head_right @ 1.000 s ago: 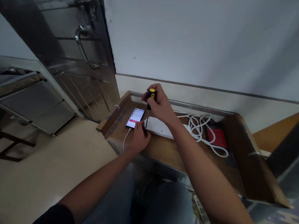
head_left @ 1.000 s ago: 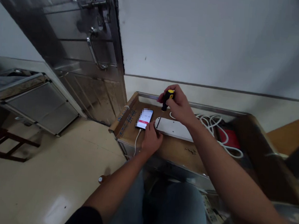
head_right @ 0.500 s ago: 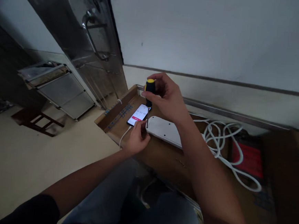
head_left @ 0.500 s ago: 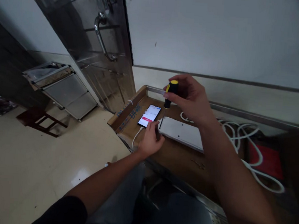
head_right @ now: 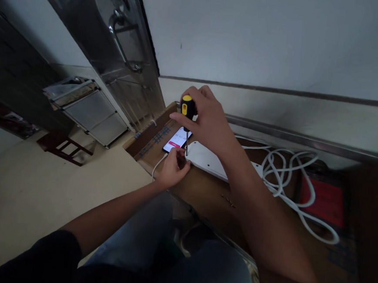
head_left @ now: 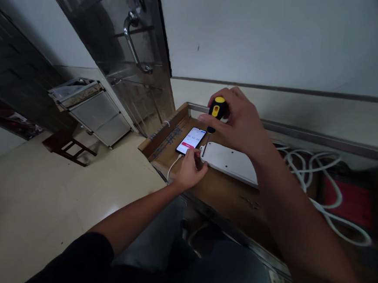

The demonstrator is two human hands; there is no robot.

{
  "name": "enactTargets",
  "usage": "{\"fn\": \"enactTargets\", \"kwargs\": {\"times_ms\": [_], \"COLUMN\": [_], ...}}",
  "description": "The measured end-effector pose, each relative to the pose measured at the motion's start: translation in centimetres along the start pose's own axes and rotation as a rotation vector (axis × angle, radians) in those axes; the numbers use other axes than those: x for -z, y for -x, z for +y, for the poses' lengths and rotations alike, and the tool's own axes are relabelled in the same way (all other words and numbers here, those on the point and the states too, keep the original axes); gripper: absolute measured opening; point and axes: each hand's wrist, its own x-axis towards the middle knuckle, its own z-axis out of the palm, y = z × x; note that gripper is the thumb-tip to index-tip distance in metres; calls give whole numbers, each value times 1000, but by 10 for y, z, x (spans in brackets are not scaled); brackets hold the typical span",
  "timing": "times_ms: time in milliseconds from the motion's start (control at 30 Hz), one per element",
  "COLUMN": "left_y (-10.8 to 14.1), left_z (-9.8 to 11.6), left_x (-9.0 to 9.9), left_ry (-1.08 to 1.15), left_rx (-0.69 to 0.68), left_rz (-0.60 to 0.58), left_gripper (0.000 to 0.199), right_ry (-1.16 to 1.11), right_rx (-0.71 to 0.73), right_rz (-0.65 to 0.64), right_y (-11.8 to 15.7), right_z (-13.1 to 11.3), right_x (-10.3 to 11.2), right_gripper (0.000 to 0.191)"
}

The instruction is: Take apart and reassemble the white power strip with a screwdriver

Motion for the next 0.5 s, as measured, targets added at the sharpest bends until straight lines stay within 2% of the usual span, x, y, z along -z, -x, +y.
{"fn": "enactTargets", "kwargs": {"times_ms": [167, 233, 367, 500], "left_y": [-1, -1, -2, 1], "left_z": [-1, -1, -2, 0], "left_x": [0, -1, -2, 5], "left_ry": [1, 5, 9, -22], "left_rx": [-7, -7, -2, -12], "left_rz": [-5, -2, 25, 38], "left_gripper": [37, 36, 25, 18], "right_ry": [-231, -272, -140, -7], "right_rx": [-64, -60, -7, 8], "right_rz": [-110, -123, -71, 0], "right_y": [3, 4, 4, 2], "right_z": [-3, -5, -7, -6], "right_x": [0, 0, -3, -2], "right_gripper": [62, 58, 39, 57]}}
